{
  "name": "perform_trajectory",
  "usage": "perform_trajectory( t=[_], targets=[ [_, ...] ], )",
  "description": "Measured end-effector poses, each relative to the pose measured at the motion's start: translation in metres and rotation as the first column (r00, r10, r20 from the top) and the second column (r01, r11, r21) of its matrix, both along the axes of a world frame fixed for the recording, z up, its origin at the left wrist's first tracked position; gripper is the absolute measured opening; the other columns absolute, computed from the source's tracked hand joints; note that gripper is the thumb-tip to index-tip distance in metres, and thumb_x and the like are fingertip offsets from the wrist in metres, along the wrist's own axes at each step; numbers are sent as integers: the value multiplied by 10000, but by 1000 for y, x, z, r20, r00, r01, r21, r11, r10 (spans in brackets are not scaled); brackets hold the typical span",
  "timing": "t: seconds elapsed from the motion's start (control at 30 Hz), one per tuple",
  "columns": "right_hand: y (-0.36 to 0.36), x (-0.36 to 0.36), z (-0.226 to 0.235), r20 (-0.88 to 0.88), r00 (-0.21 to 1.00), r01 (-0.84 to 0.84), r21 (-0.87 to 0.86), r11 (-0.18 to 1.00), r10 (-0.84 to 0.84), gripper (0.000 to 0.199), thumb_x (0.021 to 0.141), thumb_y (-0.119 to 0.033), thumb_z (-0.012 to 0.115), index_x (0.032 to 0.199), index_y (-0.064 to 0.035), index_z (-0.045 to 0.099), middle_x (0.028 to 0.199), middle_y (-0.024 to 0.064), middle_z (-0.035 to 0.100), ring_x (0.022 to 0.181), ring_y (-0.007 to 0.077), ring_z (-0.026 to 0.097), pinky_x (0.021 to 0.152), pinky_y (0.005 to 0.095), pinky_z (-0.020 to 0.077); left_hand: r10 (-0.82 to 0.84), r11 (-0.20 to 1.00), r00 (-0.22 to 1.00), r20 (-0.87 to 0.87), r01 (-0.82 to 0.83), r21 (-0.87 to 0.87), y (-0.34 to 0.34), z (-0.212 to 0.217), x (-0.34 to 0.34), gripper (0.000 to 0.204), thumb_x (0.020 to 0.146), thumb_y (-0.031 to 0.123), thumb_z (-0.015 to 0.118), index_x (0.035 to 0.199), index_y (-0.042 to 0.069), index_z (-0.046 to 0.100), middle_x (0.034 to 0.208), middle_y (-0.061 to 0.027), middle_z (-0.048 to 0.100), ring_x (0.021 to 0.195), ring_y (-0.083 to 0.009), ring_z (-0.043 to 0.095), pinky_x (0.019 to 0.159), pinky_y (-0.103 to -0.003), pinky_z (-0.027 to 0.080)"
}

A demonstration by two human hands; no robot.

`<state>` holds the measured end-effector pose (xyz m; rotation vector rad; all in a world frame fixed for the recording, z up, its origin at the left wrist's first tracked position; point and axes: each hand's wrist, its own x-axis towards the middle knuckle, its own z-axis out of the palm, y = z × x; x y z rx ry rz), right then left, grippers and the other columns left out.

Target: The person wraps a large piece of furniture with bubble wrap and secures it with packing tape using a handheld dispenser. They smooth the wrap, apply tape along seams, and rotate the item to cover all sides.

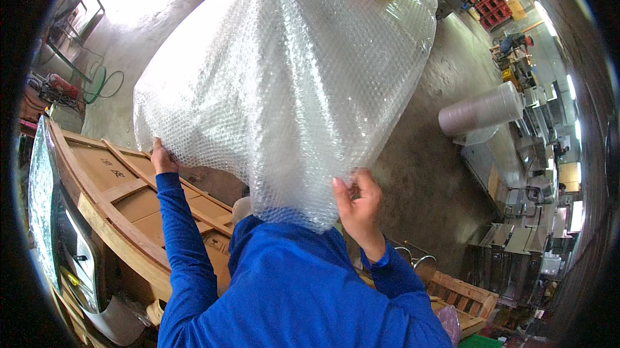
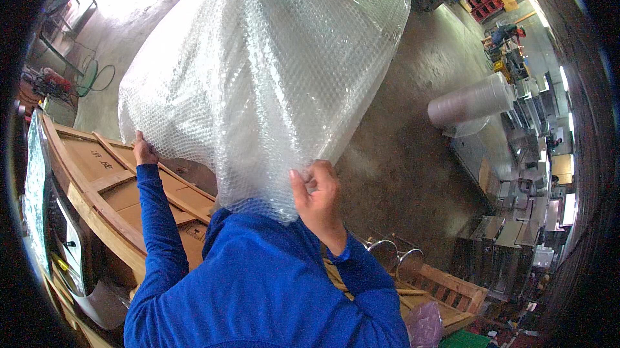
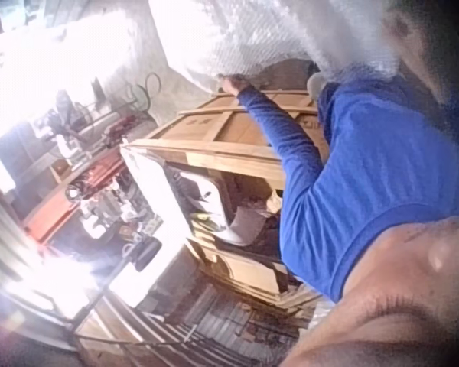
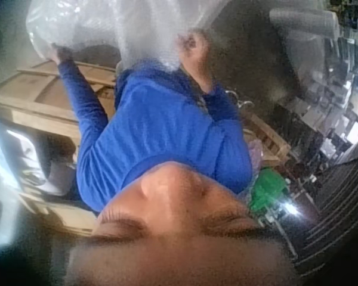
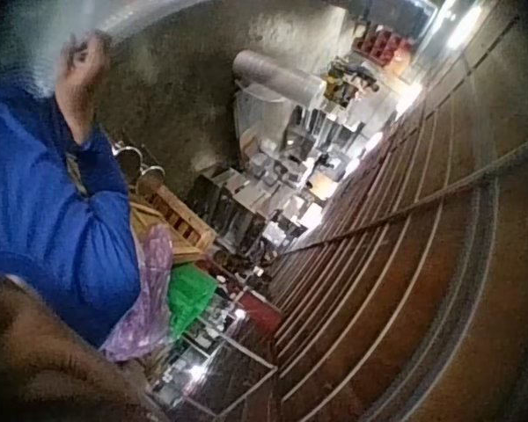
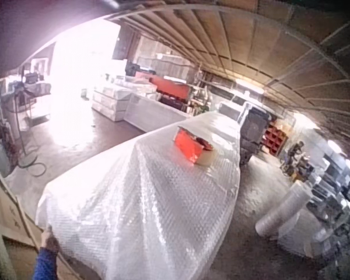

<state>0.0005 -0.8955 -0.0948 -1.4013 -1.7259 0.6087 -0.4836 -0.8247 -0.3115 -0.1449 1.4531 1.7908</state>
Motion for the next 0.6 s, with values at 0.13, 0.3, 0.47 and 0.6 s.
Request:
perform_trajectory(
  t=[0.13, 0.3, 0.47, 0.6],
  targets=[
    [-8, -3, 7, -602, 783, -36, -293, 955, -155, 514, 918, -164, 773, 1280, -21, 437, 1101, 91, 594, 945, 157, 597, 805, 346, 534, -27, 998, 998, -53, 24, -52, -3, 3, 0, 359, 1051, 457, 538, 791, 210, 522, 534, 63, 401, 384, -122, 372, 350, -280, 288],
    [-31, -4, -10, -280, 957, -99, -579, 809, -83, 442, 907, -231, 794, 1149, 8, 512, 977, 85, 630, 818, 152, 605, 685, 333, 506, 63, 998, 997, -34, -64, -4, 0, -7, 2, 361, 1036, 458, 573, 770, 223, 511, 547, 60, 393, 411, -117, 372, 377, -289, 281],
    [-37, -1, -26, 2, 983, -161, -466, 870, 183, 401, 954, -332, 726, 772, 22, 675, 606, 87, 627, 570, 139, 571, 552, 352, 452, 54, 998, 997, -49, -55, -16, 2, -17, -6, 334, 1058, 425, 536, 869, 152, 573, 607, 37, 460, 473, -129, 431, 436, -308, 340],
    [-40, 59, 33, -157, 986, -15, -375, 927, -48, 303, 996, -266, 649, 877, 8, 697, 693, 93, 651, 632, 121, 570, 565, 345, 443, 175, 984, 982, -76, -172, 49, -7, -32, -13, 371, 1079, 362, 504, 1099, 17, 640, 723, -22, 594, 617, -160, 566, 573, -331, 457]
  ],
)
